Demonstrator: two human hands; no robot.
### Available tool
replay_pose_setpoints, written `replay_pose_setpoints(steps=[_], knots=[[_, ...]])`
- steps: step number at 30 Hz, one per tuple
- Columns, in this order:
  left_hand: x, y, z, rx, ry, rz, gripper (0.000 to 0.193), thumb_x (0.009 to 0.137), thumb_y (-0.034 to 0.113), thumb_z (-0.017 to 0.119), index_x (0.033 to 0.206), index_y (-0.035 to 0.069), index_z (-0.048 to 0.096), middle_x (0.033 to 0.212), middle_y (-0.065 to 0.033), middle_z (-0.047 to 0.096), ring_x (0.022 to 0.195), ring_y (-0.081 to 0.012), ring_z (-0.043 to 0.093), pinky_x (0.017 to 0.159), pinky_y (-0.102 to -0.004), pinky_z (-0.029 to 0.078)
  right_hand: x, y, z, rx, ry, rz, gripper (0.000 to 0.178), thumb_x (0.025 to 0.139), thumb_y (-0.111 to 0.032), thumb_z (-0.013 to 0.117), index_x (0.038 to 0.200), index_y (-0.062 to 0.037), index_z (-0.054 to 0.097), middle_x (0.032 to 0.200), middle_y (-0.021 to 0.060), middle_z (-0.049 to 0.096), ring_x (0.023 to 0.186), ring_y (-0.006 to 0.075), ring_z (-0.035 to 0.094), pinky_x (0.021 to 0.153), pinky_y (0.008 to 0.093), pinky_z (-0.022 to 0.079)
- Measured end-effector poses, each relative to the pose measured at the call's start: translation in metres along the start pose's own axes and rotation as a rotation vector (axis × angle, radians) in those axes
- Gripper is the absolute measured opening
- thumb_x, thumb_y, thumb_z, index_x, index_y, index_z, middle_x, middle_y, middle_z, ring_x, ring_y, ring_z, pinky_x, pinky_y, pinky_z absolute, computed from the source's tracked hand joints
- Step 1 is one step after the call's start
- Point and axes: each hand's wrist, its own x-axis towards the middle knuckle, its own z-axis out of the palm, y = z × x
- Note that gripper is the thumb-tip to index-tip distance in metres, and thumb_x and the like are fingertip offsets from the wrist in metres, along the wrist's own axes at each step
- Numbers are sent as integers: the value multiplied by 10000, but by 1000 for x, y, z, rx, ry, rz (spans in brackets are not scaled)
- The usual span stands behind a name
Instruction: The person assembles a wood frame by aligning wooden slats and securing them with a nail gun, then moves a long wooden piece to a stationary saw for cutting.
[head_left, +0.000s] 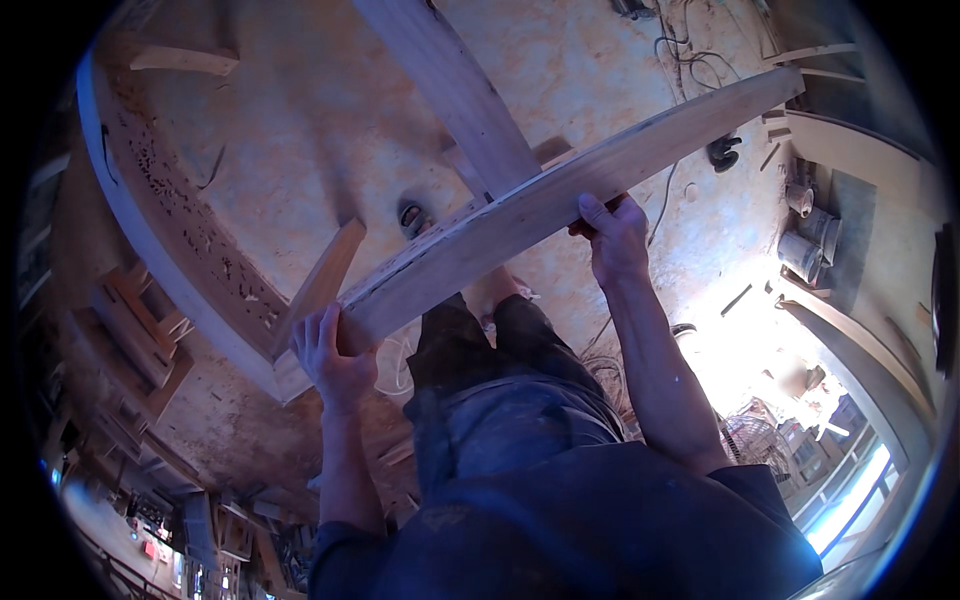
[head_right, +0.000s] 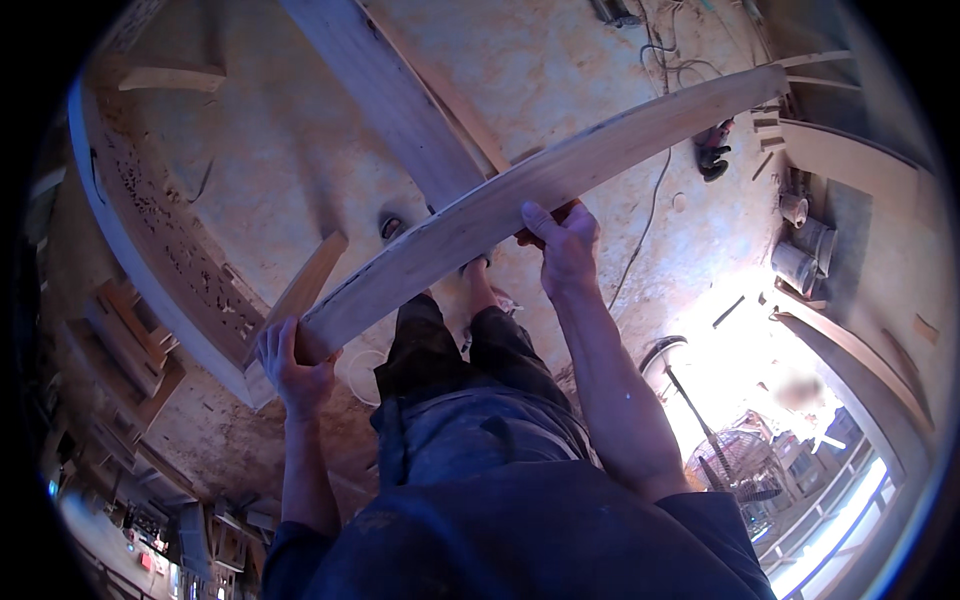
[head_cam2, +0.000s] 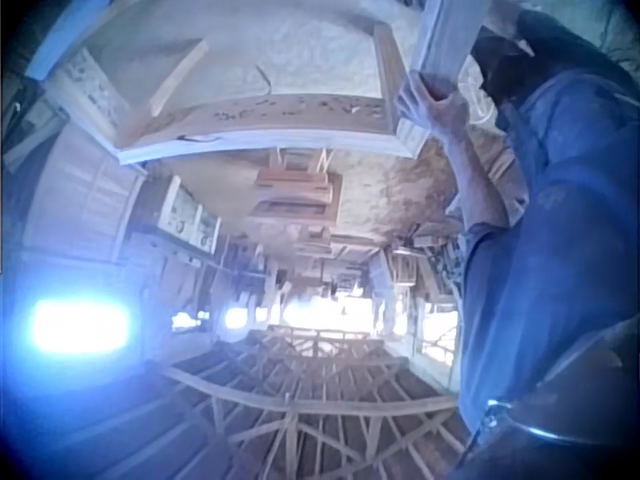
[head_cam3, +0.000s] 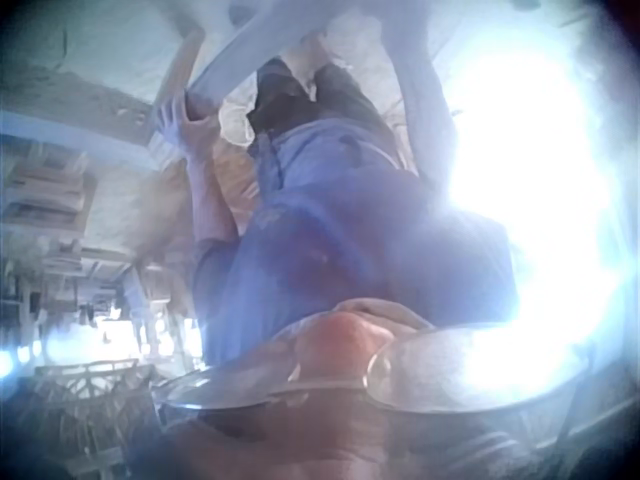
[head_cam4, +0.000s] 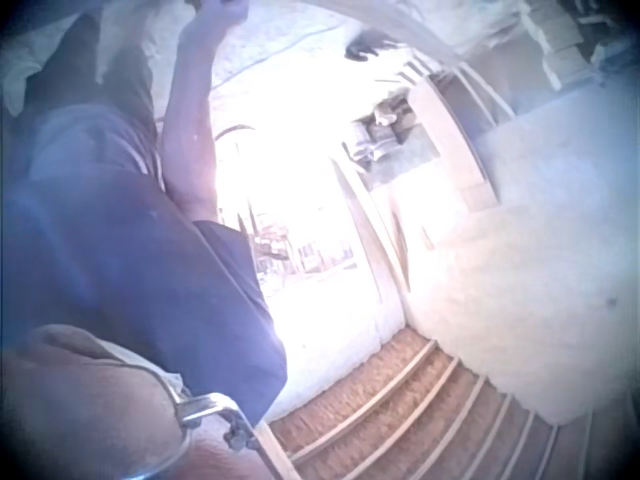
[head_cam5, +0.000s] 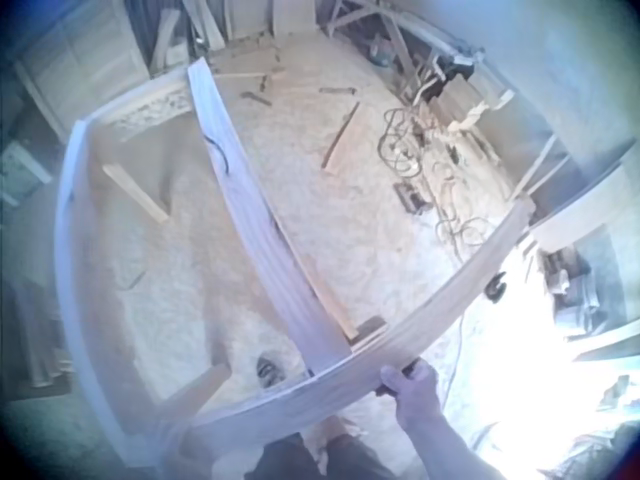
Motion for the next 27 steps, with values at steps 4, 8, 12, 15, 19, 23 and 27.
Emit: replay_pose_setpoints(steps=[4,8,12,15,19,23,27], knots=[[0,0,0,16,-4,5,761,523,90,898,1216,38,587,1125,-134,613,1101,-381,543,998,-510,413,-2,-1,1,9,-6,10,336,900,-150,748,1133,15,571,925,91,662,743,183,644,678,313,526],[-2,-2,-2,81,-53,51,818,615,252,886,1319,39,528,1201,-161,580,1148,-386,518,1018,-537,386,0,1,0,-23,11,12,333,885,-133,751,1117,26,572,924,100,665,746,180,647,672,307,527],[16,32,8,98,-34,199,859,731,417,831,1398,22,461,1317,-207,529,1228,-409,477,1033,-577,358,5,5,-1,-8,47,-9,329,841,-121,784,1052,40,589,870,118,674,699,184,654,618,300,527],[54,90,39,37,12,416,799,821,422,779,1407,-5,443,1381,-231,501,1275,-427,454,1037,-580,360,6,7,-1,-14,80,-13,312,814,-122,804,994,43,610,849,126,684,690,183,662,591,292,524],[102,176,85,-46,-15,479,701,866,346,746,1381,-35,463,1319,-231,505,1184,-442,470,998,-564,394,4,-5,2,27,87,34,302,792,-121,821,966,47,640,871,123,697,717,179,680,613,291,543],[103,181,101,34,51,585,661,869,304,725,1358,-64,476,1276,-245,490,1115,-450,465,976,-556,404,3,-5,3,69,30,-13,304,821,-150,814,995,24,634,854,103,691,699,151,654,639,278,528],[102,177,105,119,119,685,645,842,279,715,1339,-60,485,1268,-247,474,1094,-456,451,932,-557,419,4,-2,-15,-15,-87,-23,286,846,-186,801,999,1,649,899,92,712,735,149,671,661,281,534]])
